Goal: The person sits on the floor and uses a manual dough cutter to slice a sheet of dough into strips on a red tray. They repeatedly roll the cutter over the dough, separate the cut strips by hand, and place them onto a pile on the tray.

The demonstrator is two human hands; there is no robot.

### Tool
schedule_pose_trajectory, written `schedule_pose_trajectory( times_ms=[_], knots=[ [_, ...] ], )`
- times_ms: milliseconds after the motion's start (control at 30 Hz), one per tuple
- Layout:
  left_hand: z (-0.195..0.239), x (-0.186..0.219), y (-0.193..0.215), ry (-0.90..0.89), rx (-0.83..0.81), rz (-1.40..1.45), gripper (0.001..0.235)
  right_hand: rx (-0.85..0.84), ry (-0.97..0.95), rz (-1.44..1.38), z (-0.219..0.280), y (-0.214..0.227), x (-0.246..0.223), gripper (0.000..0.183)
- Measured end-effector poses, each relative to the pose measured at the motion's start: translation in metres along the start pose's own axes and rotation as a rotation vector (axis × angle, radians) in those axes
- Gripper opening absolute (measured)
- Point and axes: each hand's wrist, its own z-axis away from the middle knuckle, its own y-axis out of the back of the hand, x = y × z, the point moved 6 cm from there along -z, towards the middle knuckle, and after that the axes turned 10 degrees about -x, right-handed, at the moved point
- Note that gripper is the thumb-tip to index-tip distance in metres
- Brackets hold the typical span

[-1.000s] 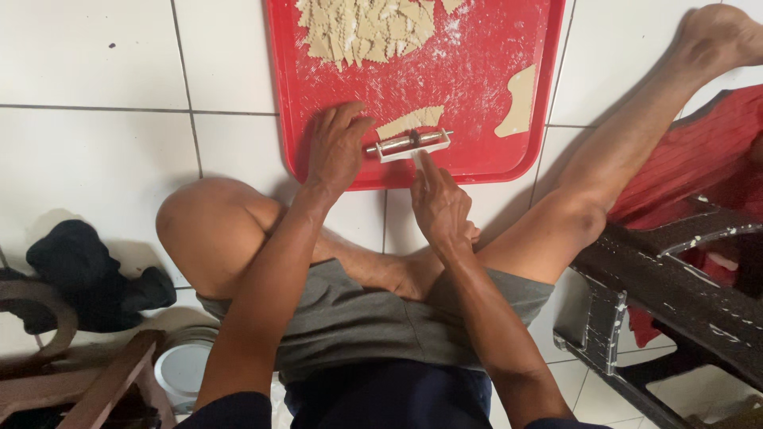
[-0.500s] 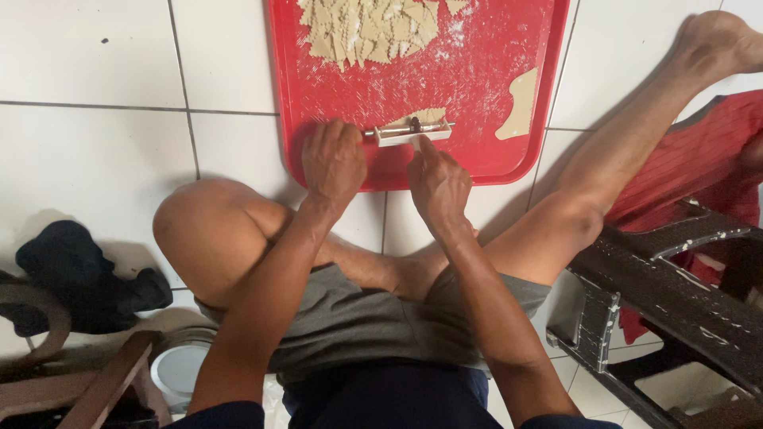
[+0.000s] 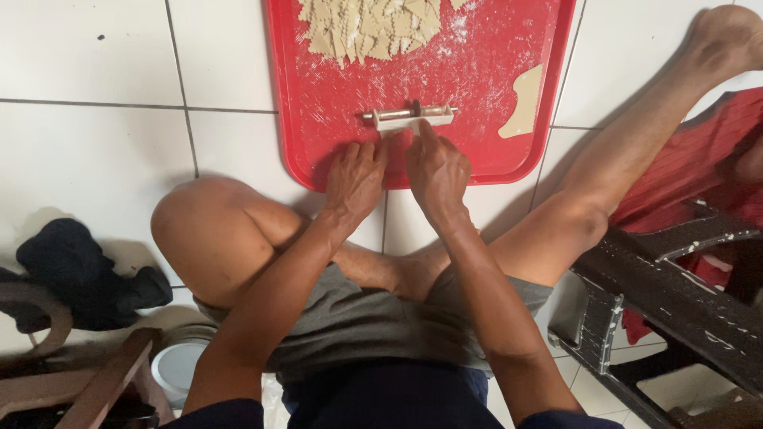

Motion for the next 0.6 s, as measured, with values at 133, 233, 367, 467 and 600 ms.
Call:
schedule_pose_trajectory(
  times_ms=[133,233,367,467,600],
  knots=[
    [0.000,-0.002,-0.007,-0.013,0.060,-0.014,0.041,0.066,0.048,-0.065,-0.013,0.001,0.011,0.032],
    [0.001,-0.001,0.004,-0.017,0.080,-0.039,0.044,0.097,0.106,-0.218,-0.006,0.003,0.038,0.031],
    [0.002,-0.009,0.011,0.014,-0.002,-0.035,0.049,0.059,0.123,-0.188,0.032,-0.002,0.074,0.032],
    [-0.005,-0.014,0.005,0.009,-0.022,-0.003,0.053,0.007,0.144,-0.022,0.050,-0.006,0.081,0.033],
    [-0.013,-0.013,0.013,-0.027,0.177,-0.012,0.060,-0.008,0.205,0.077,0.056,-0.013,0.074,0.032]
  ],
)
